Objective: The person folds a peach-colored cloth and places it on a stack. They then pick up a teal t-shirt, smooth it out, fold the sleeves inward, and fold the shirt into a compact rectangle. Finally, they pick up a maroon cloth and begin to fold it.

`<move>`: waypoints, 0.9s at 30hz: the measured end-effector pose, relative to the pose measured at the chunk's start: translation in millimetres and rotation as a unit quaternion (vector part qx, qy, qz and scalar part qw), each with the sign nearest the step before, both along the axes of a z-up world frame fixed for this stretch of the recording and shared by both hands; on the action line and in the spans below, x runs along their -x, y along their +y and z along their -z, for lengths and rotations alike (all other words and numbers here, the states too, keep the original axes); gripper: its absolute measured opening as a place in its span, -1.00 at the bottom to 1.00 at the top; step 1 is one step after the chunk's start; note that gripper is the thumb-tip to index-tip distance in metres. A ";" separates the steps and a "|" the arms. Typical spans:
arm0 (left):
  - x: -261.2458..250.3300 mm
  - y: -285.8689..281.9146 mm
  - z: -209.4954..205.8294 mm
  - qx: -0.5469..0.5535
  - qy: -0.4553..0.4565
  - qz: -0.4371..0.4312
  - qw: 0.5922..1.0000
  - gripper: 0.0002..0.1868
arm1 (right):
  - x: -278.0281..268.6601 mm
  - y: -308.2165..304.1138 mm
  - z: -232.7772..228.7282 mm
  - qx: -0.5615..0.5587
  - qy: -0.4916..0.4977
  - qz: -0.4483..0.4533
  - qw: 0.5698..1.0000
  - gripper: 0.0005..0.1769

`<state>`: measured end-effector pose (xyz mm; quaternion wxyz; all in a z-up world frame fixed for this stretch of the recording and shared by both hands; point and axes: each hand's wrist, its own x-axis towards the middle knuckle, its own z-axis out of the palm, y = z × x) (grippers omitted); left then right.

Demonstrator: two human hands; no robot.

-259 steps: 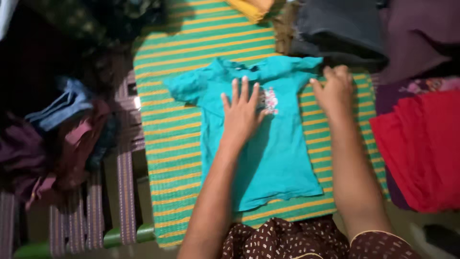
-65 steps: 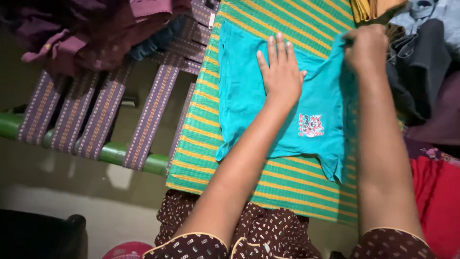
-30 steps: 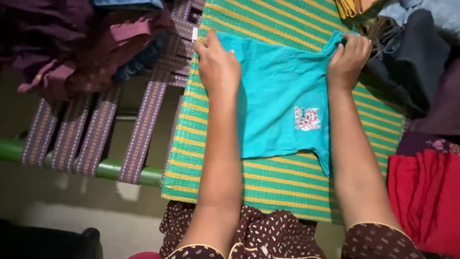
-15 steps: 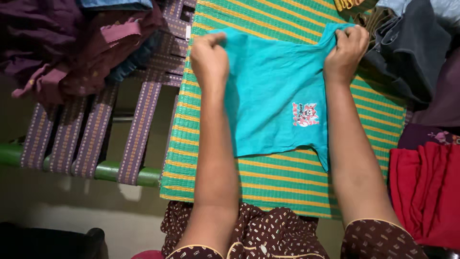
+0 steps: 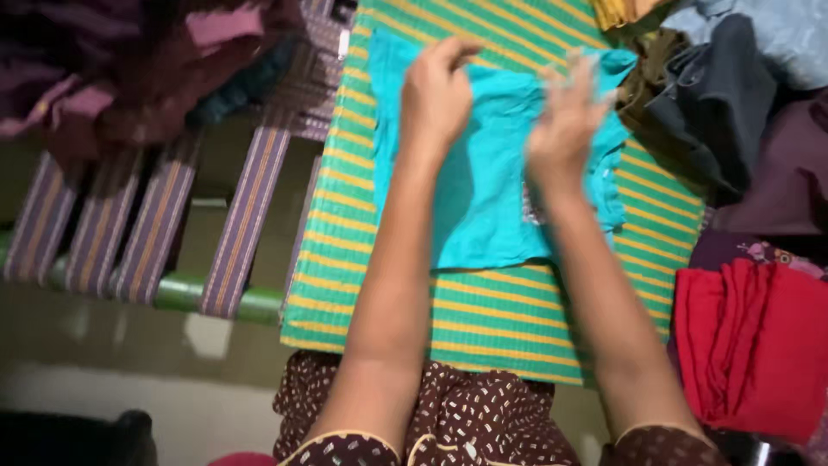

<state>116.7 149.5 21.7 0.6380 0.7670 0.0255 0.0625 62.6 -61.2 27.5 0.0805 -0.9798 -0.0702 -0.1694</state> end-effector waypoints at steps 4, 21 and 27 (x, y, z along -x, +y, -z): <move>-2.4 -30.2 34.1 -0.015 0.009 0.039 0.999 -0.64 | 49.3 80.1 15.4 -0.129 0.137 -0.123 0.974 -0.37; 4.0 -17.8 25.5 -0.309 0.088 0.092 0.943 -0.41 | 46.1 -17.8 22.6 0.080 0.265 0.231 0.933 -0.15; -1.3 -22.0 38.0 -0.238 0.074 0.032 0.968 -0.35 | 40.5 76.2 35.4 0.033 0.255 -0.077 0.963 -0.21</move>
